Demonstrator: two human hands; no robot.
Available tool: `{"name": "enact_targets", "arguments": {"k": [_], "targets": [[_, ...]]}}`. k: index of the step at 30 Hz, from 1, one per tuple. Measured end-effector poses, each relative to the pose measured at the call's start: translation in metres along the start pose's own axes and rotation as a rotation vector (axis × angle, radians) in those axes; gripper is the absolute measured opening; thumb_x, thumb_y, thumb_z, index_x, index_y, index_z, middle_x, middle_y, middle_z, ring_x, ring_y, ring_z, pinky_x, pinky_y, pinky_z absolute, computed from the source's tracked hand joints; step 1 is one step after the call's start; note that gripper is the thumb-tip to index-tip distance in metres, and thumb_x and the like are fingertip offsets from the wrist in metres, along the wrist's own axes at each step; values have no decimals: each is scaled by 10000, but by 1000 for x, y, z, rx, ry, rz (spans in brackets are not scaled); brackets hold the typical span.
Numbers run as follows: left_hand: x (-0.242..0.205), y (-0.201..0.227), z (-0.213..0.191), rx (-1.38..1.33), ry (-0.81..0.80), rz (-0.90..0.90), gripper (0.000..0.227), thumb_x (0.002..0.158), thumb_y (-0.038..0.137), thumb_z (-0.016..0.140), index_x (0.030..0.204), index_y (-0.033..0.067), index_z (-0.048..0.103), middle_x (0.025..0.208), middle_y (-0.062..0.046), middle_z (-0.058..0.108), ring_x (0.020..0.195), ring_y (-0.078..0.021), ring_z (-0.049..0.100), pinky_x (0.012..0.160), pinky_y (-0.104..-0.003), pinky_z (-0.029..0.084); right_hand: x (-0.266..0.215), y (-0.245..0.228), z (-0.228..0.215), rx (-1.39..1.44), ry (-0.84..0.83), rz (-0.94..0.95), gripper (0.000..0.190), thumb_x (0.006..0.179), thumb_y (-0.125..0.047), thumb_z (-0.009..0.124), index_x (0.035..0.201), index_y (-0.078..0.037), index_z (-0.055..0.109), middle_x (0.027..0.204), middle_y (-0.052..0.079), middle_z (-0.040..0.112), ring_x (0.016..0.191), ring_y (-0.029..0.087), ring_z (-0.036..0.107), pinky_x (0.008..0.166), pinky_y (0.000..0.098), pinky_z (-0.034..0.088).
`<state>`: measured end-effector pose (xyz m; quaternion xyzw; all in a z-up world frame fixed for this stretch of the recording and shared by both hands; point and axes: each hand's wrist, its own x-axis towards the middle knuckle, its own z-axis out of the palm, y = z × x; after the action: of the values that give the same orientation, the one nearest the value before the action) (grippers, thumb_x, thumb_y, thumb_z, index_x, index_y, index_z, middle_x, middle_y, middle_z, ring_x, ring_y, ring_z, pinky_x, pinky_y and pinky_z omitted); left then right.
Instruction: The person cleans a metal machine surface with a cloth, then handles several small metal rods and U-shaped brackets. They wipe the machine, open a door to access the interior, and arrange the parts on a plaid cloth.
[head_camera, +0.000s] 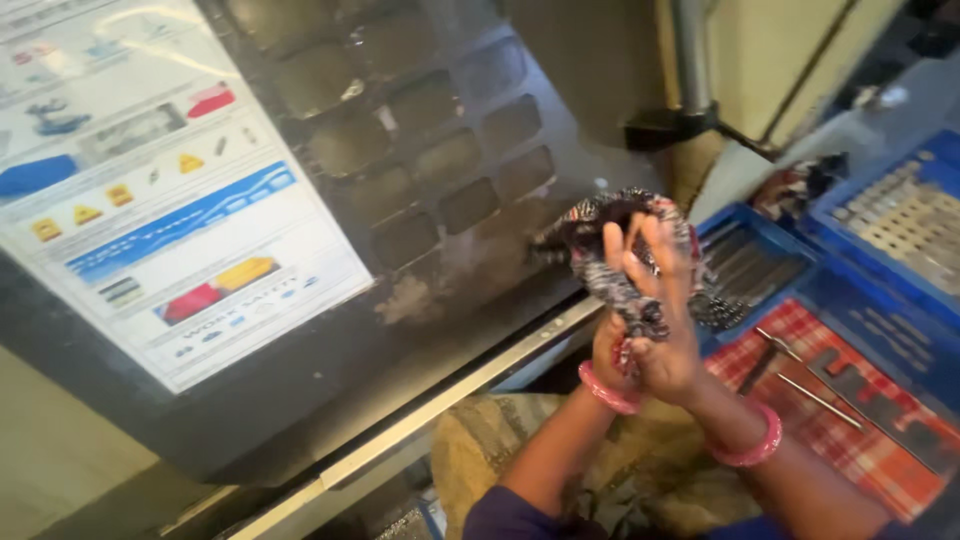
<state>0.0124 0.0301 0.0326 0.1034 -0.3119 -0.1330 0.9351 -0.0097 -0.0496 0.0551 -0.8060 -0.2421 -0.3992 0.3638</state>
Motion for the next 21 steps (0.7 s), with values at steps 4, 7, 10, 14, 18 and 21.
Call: {"name": "enact_targets", "arguments": {"k": [4,7,10,14,18,21], "targets": [[13,23,-24,294,42,206,776,1030,351,627,1631,57,235,1636,-89,374,1501,-208,412,1284,-375,326,-34,26,26,269,-261,63,755,1072,-594,401,1495,32,411,1602,225,368,1524,389,328,1289,474,194],[15,34,-41,163,259,171,557,1123,270,616,1450,-75,326,1271,-200,500,1140,-273,499,1037,-423,416,-58,41,39,440,-384,133,758,1041,-566,476,1470,59,452,1556,206,438,1465,351,411,1255,444,260],[10,41,-49,215,393,169,451,1090,263,567,1382,-63,460,1170,-153,612,1024,-214,596,946,-352,495,-68,45,41,544,-424,160,819,1021,-586,508,1500,73,422,1586,192,430,1481,323,418,1250,426,282],[13,56,-56,318,454,83,323,941,208,518,1218,62,595,1093,-32,646,972,-94,622,902,-236,518,-59,32,31,927,-494,334,1008,970,-654,587,1575,94,286,1666,187,297,1558,313,275,1282,427,194],[16,64,-66,214,124,49,195,1143,188,546,1042,22,529,911,-30,531,781,-71,508,721,-214,450,-56,5,20,1146,-370,647,1161,853,-651,713,1661,-34,153,1703,179,244,1570,328,240,1270,447,202],[17,38,-65,91,126,128,205,1154,210,547,1076,22,526,934,-51,533,767,-92,530,702,-238,484,-60,-14,16,675,-338,588,1046,849,-546,748,1637,-120,207,1688,213,228,1563,391,223,1246,464,201]]}}
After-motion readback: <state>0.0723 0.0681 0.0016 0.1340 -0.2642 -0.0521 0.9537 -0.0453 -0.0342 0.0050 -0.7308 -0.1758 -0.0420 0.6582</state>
